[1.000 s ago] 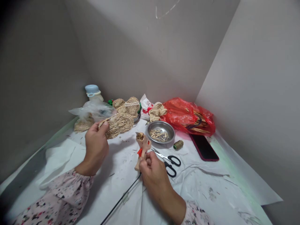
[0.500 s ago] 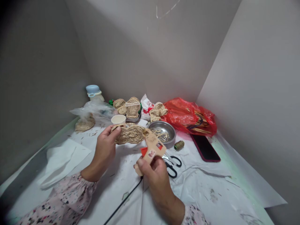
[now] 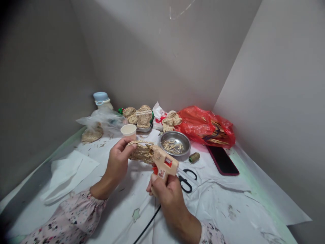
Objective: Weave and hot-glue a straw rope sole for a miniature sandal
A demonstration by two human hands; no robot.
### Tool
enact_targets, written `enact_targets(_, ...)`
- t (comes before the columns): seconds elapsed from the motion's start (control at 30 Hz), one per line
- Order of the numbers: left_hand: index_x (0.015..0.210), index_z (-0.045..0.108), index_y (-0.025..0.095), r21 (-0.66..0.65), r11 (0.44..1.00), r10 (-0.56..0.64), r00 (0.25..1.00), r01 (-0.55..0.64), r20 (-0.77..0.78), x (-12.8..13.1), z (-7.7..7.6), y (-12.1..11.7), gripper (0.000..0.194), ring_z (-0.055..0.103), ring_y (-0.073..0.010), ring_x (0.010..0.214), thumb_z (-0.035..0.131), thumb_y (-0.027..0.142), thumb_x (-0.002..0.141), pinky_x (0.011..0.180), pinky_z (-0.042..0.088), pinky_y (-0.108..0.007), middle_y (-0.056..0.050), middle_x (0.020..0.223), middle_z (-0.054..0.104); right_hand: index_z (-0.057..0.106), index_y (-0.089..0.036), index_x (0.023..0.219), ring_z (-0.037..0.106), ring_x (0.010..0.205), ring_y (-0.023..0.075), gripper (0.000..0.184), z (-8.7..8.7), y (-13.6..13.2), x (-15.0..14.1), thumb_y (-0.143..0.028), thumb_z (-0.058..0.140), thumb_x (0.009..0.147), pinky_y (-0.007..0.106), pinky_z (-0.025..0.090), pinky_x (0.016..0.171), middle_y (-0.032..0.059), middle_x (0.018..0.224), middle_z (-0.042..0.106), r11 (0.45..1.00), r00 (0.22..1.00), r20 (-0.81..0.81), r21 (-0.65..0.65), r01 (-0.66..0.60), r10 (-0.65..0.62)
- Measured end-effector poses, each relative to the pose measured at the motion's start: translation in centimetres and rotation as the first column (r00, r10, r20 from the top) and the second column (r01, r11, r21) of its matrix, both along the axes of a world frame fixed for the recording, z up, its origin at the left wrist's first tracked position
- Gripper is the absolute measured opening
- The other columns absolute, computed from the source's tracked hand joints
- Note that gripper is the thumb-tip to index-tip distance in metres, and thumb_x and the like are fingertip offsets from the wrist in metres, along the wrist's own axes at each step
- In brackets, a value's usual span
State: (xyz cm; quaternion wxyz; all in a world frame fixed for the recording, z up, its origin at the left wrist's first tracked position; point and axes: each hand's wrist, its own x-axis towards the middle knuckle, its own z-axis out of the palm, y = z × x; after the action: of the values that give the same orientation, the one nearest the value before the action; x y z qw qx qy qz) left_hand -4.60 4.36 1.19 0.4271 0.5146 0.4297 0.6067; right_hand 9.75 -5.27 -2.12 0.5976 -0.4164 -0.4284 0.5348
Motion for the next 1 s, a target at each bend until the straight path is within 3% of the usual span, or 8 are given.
enact_targets(0.17,0.073,0.058,0.019,0.019,1.000,0.002,0.999,-0.001,-0.054,0.04,0.26,-0.43,0.011,0.047,-0.0148,0.063,0.064,0.029,0.071,0.061,0.037,-0.026,0.004,0.066,0.054,0.061,-0.016,0.106,0.041,0.045,0.0088,0.041,-0.11,0.11,0.04,-0.051,0.065,0.083,0.022,0.033,0.045,-0.0048,0.056,0.055,0.998,0.999,0.031,-0.046,0.037,-0.035)
enact_targets(0.4,0.073,0.058,0.019,0.002,1.000,-0.025,0.997,0.025,-0.067,0.09,0.29,-0.51,0.011,0.047,-0.0151,0.063,0.063,0.029,0.070,0.059,0.037,-0.026,0.003,0.066,0.056,0.063,-0.015,0.096,0.045,0.046,0.0088,0.039,0.11,0.30,0.27,-0.052,0.063,0.084,0.022,0.037,0.046,-0.0043,0.056,0.055,0.997,0.996,0.092,-0.077,0.014,-0.006)
enact_targets(1.0,0.075,0.057,0.018,0.006,0.998,-0.060,0.989,0.061,-0.138,-0.02,0.61,-0.78,0.011,0.048,-0.0137,0.066,0.060,0.028,0.070,0.063,0.038,-0.025,0.003,0.067,0.056,0.062,-0.013,0.092,0.038,0.041,0.0055,0.043,0.61,0.16,0.42,-0.055,0.063,0.082,0.019,0.030,0.042,-0.0027,0.052,0.057,0.995,0.991,0.124,-0.097,-0.029,0.041)
